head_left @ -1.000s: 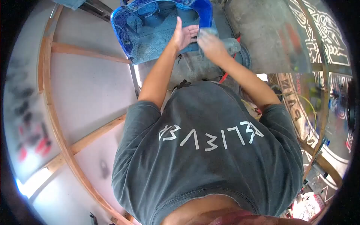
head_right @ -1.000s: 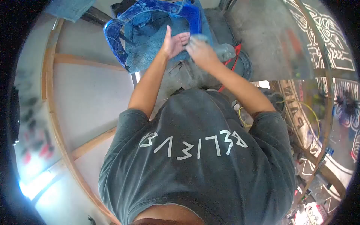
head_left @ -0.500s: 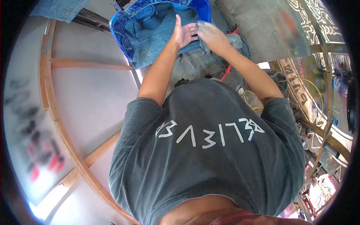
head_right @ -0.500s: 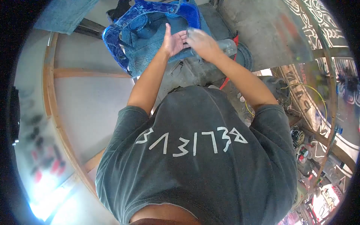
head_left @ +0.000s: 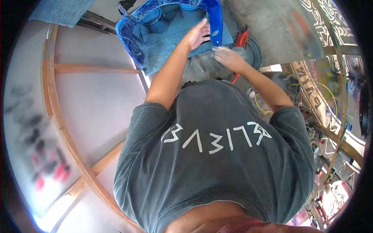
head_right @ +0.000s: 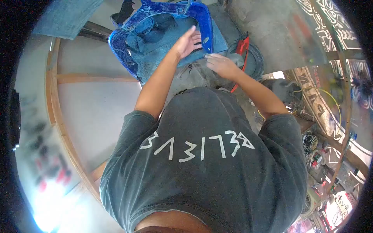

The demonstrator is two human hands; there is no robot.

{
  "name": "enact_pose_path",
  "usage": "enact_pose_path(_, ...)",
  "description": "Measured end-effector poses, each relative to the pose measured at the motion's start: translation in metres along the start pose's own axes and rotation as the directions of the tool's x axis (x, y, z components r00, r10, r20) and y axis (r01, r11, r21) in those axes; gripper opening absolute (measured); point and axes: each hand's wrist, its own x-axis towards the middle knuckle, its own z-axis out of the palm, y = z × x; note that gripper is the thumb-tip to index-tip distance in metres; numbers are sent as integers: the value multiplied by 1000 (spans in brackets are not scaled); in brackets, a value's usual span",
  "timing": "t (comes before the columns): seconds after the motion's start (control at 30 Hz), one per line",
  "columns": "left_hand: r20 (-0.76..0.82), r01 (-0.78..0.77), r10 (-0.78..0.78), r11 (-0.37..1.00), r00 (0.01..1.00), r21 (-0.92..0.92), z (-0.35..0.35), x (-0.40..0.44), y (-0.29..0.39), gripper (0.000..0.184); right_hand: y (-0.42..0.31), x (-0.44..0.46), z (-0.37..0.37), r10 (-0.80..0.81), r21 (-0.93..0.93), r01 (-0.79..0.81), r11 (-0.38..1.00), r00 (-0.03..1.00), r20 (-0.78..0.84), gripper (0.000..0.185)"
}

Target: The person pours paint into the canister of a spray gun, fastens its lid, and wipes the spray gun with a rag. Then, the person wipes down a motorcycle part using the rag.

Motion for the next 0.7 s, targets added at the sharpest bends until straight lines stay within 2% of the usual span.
enact_pose_path(0.03,-40,-25,27,999,999,42,4,1,-3,47,1,-3,2,-13,10,13,1000,999,39,23)
enact_pose_path(0.07,-82,-48,55,995,995,84,6,2,-6,39,9,-5,4,-38,-4,38,999,999,-11,23)
enact_pose_path(0.17,-125,-47,59,994,990,96,7,0,-4,23,30,19,-32,82,13,-81,997,971,-224,27)
enact_pose_path(0.2,-137,-51,65,993,988,105,7,-1,-3,20,32,30,-52,109,22,-107,994,948,-299,31)
enact_pose_path(0.3,-165,-53,73,991,984,123,12,-6,-12,15,31,26,-40,195,89,-176,980,935,-296,33)
enact_pose_path(0.33,-171,-57,80,990,982,131,13,-7,-13,14,21,20,-24,230,155,-182,971,890,-394,33)
enact_pose_path(0.37,-176,-66,91,988,980,142,13,-5,-12,13,9,15,-8,345,271,-252,929,853,-391,29)
enact_pose_path(0.43,-225,-63,99,985,969,162,12,-4,-15,12,-10,2,10,436,361,-305,881,820,-371,28)
enact_pose_path(0.53,-255,-55,93,987,962,153,17,-10,-16,10,-19,-32,39,469,491,-286,823,830,-302,24)
enact_pose_path(0.57,-255,-66,103,986,962,151,18,-13,-17,10,-24,-38,42,614,572,-411,710,760,-215,21)
enact_pose_path(0.63,-244,-88,122,985,962,148,20,-14,-18,11,-33,-37,16,833,674,-612,414,553,-10,19)
enact_pose_path(0.67,-272,-74,117,984,955,162,22,-15,-18,11,-35,-28,1,900,727,-582,364,422,-113,21)
enact_pose_path(0.7,-301,-60,112,982,947,177,23,-16,-18,12,-31,-20,-5,953,772,-582,255,285,-100,20)
